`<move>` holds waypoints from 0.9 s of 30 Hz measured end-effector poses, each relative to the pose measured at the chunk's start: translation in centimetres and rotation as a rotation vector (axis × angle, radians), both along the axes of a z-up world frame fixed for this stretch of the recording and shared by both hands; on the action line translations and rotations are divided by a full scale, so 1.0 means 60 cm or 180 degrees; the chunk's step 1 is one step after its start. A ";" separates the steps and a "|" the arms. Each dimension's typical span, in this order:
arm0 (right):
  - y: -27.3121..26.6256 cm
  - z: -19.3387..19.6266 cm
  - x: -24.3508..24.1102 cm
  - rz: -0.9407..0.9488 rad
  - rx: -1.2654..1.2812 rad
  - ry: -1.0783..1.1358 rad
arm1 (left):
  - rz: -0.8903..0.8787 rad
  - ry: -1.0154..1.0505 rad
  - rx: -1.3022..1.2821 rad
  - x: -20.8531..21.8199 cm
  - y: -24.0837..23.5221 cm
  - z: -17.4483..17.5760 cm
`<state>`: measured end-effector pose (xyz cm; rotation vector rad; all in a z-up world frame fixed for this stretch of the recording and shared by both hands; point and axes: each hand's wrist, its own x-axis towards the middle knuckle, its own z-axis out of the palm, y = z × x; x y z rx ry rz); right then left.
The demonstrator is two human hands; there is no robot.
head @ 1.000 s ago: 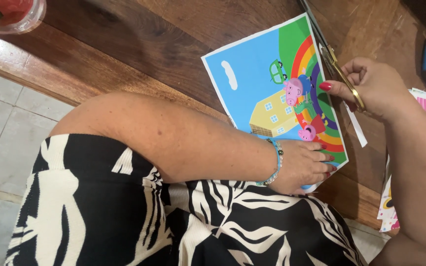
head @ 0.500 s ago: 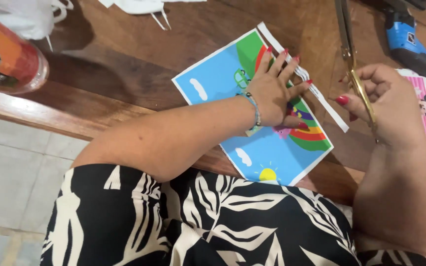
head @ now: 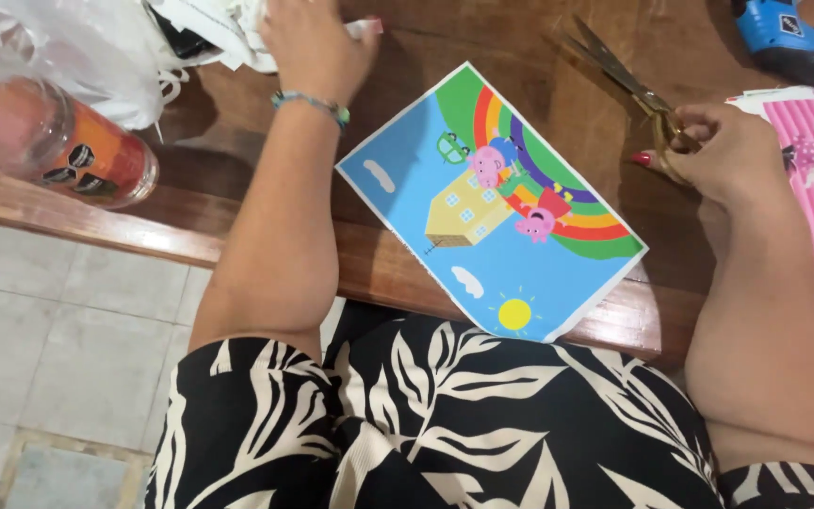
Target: The person uses gold-handled scissors to cut the white borders off a colorful printed sheet featuring cartoon characters. They rotate the paper to trim all sides and then place the trimmed sheet on top of a stack of similar papers.
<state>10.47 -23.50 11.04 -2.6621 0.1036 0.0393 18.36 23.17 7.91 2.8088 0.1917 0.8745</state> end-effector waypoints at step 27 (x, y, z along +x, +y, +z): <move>0.018 -0.071 0.022 -0.0376 0.2631 -0.1058 | -0.2107 0.0211 -0.0463 -0.083 -0.201 -0.012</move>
